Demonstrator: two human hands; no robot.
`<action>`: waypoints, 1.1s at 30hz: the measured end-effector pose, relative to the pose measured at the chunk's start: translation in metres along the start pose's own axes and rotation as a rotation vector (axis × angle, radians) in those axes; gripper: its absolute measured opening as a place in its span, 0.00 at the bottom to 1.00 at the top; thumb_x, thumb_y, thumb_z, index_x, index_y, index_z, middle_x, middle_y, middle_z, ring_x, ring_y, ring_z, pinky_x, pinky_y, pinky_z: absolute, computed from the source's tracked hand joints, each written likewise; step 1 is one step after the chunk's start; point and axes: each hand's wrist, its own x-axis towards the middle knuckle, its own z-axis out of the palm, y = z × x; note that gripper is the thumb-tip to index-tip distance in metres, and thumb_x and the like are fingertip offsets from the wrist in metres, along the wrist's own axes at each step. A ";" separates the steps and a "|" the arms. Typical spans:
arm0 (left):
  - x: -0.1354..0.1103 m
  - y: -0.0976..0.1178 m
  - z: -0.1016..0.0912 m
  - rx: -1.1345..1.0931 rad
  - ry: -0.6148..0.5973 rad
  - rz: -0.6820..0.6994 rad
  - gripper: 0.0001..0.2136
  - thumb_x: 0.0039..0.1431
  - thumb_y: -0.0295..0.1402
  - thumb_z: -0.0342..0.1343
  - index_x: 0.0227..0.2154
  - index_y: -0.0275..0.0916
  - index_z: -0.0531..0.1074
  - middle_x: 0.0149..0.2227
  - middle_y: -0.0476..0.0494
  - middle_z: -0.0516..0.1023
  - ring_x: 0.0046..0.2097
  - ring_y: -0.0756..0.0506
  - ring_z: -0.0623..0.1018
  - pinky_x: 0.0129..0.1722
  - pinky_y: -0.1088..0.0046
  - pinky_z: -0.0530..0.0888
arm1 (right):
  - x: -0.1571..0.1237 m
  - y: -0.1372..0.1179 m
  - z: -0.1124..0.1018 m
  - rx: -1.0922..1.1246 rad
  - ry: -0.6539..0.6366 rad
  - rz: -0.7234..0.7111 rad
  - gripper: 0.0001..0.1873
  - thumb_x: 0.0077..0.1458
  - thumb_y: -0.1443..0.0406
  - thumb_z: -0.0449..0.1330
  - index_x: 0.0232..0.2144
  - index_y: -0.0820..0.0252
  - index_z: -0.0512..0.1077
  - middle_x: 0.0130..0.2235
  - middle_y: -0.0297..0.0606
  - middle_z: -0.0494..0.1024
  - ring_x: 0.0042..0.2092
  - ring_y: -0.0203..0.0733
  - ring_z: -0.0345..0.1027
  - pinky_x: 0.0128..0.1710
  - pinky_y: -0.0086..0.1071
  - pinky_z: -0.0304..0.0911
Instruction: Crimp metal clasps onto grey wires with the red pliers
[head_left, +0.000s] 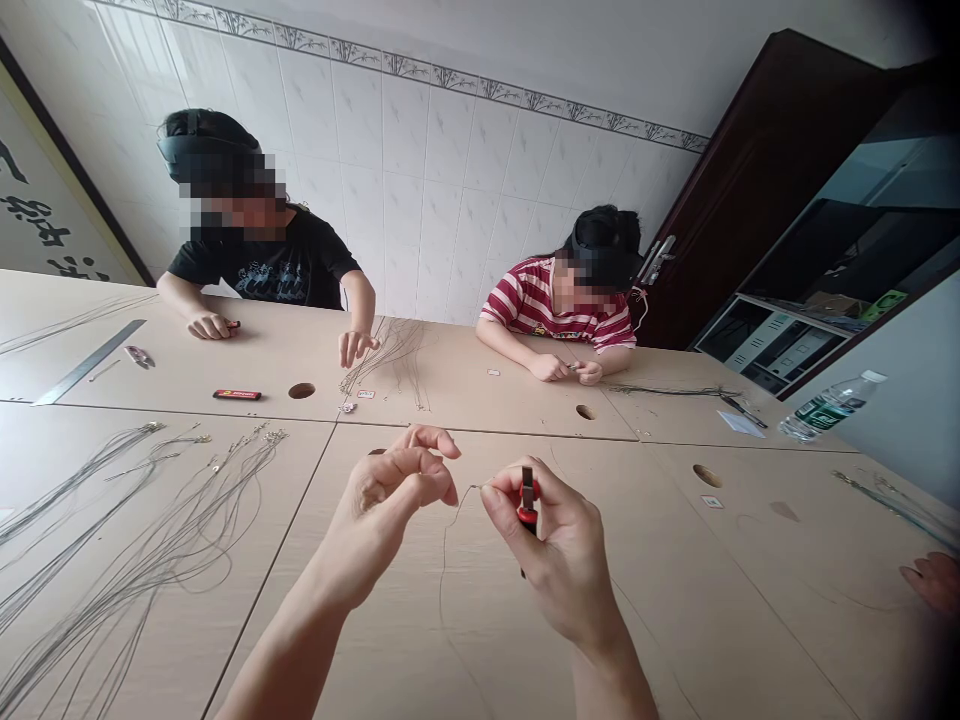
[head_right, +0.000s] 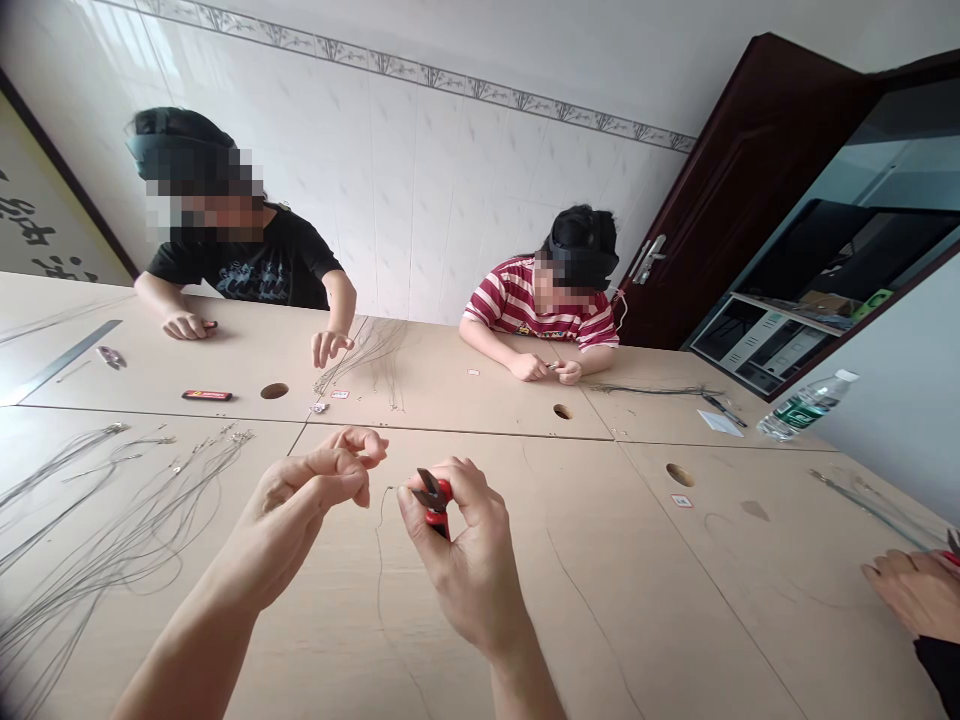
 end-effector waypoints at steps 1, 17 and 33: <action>0.000 0.000 0.000 -0.006 -0.011 -0.009 0.12 0.59 0.31 0.53 0.20 0.41 0.71 0.44 0.46 0.69 0.51 0.43 0.67 0.45 0.70 0.65 | 0.000 0.000 0.000 -0.001 -0.001 -0.002 0.11 0.62 0.61 0.57 0.27 0.55 0.65 0.26 0.30 0.64 0.31 0.36 0.57 0.34 0.30 0.56; 0.000 0.002 0.002 -0.003 -0.070 -0.103 0.11 0.59 0.35 0.55 0.23 0.39 0.70 0.45 0.48 0.67 0.41 0.48 0.70 0.46 0.69 0.64 | -0.001 0.001 0.000 -0.016 -0.040 -0.060 0.09 0.62 0.64 0.57 0.28 0.55 0.64 0.28 0.29 0.66 0.33 0.35 0.57 0.35 0.29 0.56; 0.001 0.004 0.003 0.014 -0.078 -0.106 0.11 0.57 0.34 0.54 0.21 0.38 0.69 0.44 0.44 0.67 0.45 0.45 0.68 0.46 0.67 0.66 | 0.000 0.002 0.001 -0.038 -0.067 -0.106 0.09 0.63 0.66 0.57 0.29 0.54 0.64 0.29 0.29 0.67 0.33 0.35 0.59 0.37 0.30 0.57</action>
